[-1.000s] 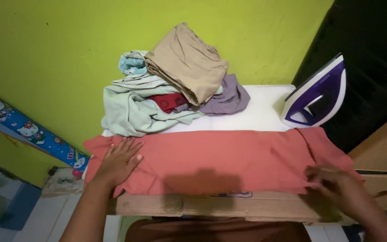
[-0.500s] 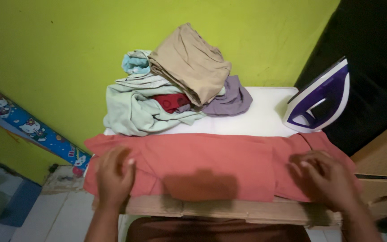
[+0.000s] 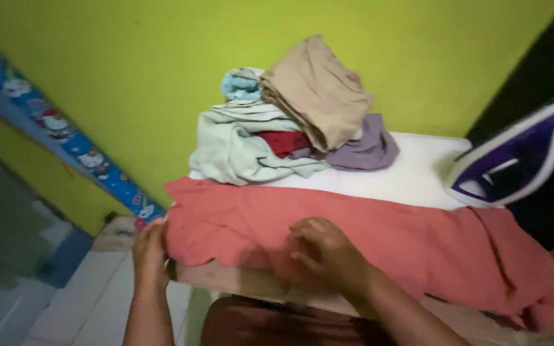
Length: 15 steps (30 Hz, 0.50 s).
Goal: The person irons a pink t-shirt on a makeshift ironing board, folds it, and places it in a cabinet. They then unfold a pair of beige trousers, lay them flat, and begin ironing them.
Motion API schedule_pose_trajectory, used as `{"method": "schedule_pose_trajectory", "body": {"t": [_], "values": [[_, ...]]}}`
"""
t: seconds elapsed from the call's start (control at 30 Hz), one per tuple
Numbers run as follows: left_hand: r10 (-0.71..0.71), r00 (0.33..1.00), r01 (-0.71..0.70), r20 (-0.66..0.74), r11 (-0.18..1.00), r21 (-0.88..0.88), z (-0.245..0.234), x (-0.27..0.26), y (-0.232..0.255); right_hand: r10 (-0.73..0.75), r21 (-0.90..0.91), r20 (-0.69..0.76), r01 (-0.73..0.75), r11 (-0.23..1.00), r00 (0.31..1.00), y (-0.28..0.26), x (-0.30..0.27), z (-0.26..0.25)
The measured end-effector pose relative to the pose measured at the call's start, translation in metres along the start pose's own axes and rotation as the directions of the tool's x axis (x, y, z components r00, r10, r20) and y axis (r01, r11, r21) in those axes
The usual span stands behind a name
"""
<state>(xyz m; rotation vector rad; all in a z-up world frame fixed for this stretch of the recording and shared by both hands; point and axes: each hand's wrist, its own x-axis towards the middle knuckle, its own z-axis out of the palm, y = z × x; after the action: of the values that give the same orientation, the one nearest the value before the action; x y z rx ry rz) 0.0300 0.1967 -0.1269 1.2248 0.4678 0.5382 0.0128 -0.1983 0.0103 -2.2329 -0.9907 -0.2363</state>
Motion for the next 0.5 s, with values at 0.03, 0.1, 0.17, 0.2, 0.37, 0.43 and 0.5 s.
{"method": "schedule_pose_trajectory", "body": {"t": [0.03, 0.1, 0.17, 0.2, 0.37, 0.43, 0.5], "values": [[-0.022, 1.000, 0.024, -0.020, 0.994, 0.111, -0.001, 0.001, 0.006, -0.030, -0.015, 0.023, 0.031, 0.999, 0.999, -0.004, 0.008, 0.008], [0.243, 0.970, -0.207, -0.018, 0.862, 0.462, 0.004, 0.004, 0.015, -0.053, -0.063, 0.062, 0.057, 0.996, 0.997, -0.011, 0.022, 0.022], [0.342, 0.940, -0.267, 0.010, 0.715, 0.646, 0.006, -0.001, 0.028, -0.008, -0.144, 0.129, 0.026, 0.989, 0.992, -0.016, 0.035, 0.036], [0.322, 0.947, -0.238, 0.000, 0.699, 0.675, 0.008, -0.006, 0.034, 0.051, -0.205, 0.171, -0.015, 0.979, 0.984, -0.018, 0.040, 0.043], [0.117, 0.993, -0.092, 0.023, 0.630, 0.771, 0.038, -0.010, 0.070, 0.198, -0.410, 0.204, -0.100, 0.907, 0.959, -0.008, 0.054, 0.074], [-0.013, 1.000, -0.012, 0.024, 0.589, 0.808, 0.044, -0.008, 0.081, 0.248, -0.461, 0.223, -0.122, 0.879, 0.943, -0.002, 0.056, 0.083], [0.012, 0.998, -0.064, 0.067, 0.497, 0.866, 0.049, -0.001, 0.084, 0.187, -0.487, 0.185, -0.076, 0.870, 0.965, 0.001, 0.051, 0.089]]}}
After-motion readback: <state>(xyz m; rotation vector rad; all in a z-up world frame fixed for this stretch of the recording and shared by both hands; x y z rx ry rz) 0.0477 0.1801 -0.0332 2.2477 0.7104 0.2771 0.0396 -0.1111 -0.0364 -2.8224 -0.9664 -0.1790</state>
